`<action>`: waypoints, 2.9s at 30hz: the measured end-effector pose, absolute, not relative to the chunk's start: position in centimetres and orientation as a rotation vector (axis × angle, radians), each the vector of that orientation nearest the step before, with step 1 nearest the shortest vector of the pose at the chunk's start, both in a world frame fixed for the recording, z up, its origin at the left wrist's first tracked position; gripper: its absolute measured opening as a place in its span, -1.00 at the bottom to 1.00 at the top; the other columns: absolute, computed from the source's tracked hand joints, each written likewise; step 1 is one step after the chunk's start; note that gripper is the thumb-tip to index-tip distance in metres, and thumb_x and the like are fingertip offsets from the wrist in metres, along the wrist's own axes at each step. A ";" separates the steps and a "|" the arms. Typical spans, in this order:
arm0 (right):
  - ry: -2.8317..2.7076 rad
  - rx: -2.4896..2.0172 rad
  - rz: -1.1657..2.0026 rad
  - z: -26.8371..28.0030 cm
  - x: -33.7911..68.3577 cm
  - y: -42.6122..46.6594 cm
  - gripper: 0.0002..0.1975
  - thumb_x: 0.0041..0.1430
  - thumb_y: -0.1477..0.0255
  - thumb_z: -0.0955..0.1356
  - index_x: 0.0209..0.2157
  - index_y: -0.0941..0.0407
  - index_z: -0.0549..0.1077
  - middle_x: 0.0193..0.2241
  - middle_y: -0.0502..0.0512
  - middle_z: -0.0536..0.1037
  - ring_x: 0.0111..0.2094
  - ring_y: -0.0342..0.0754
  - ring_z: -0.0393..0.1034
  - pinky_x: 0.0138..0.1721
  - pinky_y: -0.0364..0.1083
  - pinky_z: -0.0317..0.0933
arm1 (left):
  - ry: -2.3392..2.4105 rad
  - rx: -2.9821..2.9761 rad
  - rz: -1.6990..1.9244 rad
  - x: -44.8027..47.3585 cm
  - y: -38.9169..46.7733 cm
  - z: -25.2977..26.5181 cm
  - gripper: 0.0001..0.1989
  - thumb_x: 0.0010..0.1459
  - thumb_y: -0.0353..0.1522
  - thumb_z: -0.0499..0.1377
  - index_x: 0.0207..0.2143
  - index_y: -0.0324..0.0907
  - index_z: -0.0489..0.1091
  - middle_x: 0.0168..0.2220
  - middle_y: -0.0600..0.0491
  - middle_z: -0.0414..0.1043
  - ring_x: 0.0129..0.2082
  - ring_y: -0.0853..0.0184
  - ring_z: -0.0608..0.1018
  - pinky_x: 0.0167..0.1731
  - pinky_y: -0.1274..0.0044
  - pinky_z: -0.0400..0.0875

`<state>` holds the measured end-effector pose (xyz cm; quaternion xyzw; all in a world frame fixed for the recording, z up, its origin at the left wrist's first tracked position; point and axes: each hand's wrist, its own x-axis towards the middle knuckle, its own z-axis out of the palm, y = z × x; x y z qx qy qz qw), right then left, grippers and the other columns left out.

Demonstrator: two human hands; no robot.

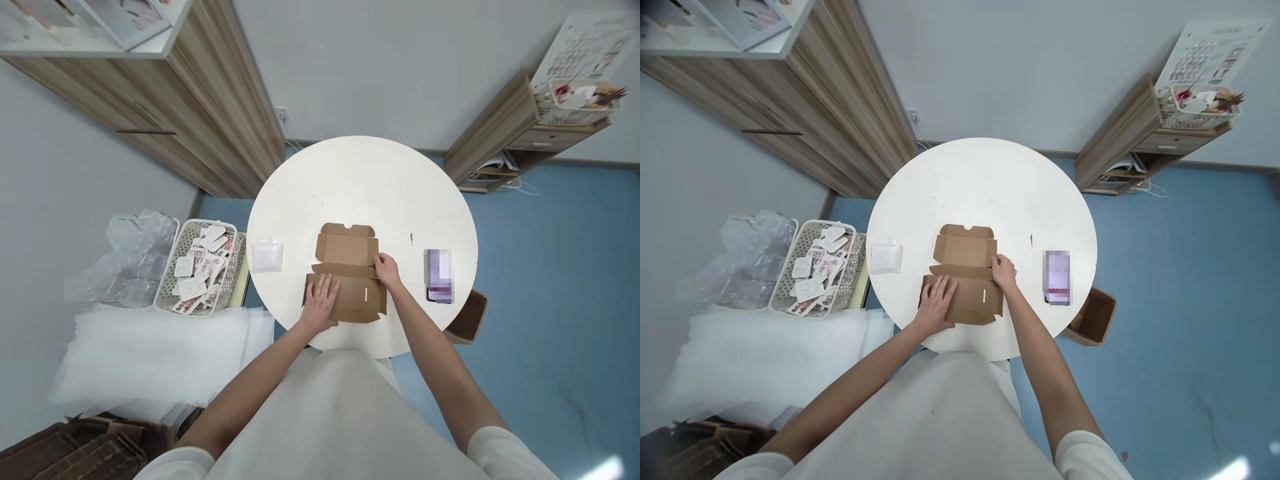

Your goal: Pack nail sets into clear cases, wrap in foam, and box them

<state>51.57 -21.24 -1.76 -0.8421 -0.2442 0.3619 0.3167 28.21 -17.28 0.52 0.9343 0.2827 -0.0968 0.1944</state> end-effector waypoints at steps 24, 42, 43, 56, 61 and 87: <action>-1.776 -2.314 0.527 1.3 43.5 -29.8 -0.02 -0.19 0.08 0.32 0.18 0.13 -0.22 0.19 0.22 -0.10 0.20 0.16 -0.31 0.09 0.13 -0.34 | 0.706 2.737 -0.116 27.9 -17.7 0.6 -0.06 -0.30 -0.29 0.27 0.14 -0.20 -0.09 0.11 -0.21 0.05 0.16 -0.01 -0.03 0.08 0.16 -0.30; -1.776 -2.487 0.538 -1.6 40.7 -31.0 0.04 -0.20 0.28 0.37 0.18 0.08 -0.38 0.21 0.18 -0.21 0.21 0.07 -0.46 0.08 0.13 -0.29 | 1.241 1.987 0.170 20.6 -17.3 -2.4 -0.52 -0.02 -0.45 0.03 0.02 -0.26 0.11 -0.17 -0.09 0.32 -0.23 0.32 0.43 -0.24 0.49 0.30; -1.768 -2.491 0.537 -1.6 40.5 -31.1 0.04 -0.20 0.28 0.37 0.18 0.08 -0.38 0.21 0.17 -0.22 0.21 0.07 -0.46 0.07 0.13 -0.29 | 1.271 1.965 0.188 20.9 -17.3 -2.2 -0.55 -0.02 -0.45 0.04 -0.01 -0.26 0.15 -0.20 -0.08 0.33 -0.24 0.32 0.43 -0.25 0.49 0.30; -1.776 -2.497 0.560 -0.8 38.7 -30.6 0.14 -0.30 0.24 0.42 0.18 0.10 -0.39 0.22 0.19 -0.26 0.21 0.10 -0.47 0.07 0.14 -0.28 | 1.190 1.948 0.247 22.5 -18.9 -0.9 -0.60 0.03 -0.26 0.03 -0.09 -0.29 0.21 -0.16 -0.13 0.32 -0.18 0.28 0.41 -0.25 0.49 0.28; -1.903 -2.445 0.626 -0.2 39.0 -31.1 0.20 -0.35 0.18 0.41 0.18 0.14 -0.42 0.22 0.21 -0.35 0.20 0.13 -0.53 0.08 0.18 -0.36 | 1.221 2.010 0.059 22.2 -17.6 -0.9 -0.80 0.00 -0.43 0.01 -0.27 -0.22 0.27 -0.33 -0.03 0.40 -0.30 0.30 0.45 -0.38 0.54 0.26; -1.582 -2.379 0.545 0.7 39.2 -32.8 -0.03 -0.19 0.10 0.34 0.18 0.04 -0.23 0.22 0.18 -0.30 0.21 0.15 -0.48 0.08 0.18 -0.26 | 0.846 2.397 -0.330 22.4 -16.7 0.8 0.24 -0.48 -0.08 0.31 0.18 -0.05 -0.37 -0.04 -0.13 0.13 -0.14 0.04 0.39 -0.28 0.40 0.29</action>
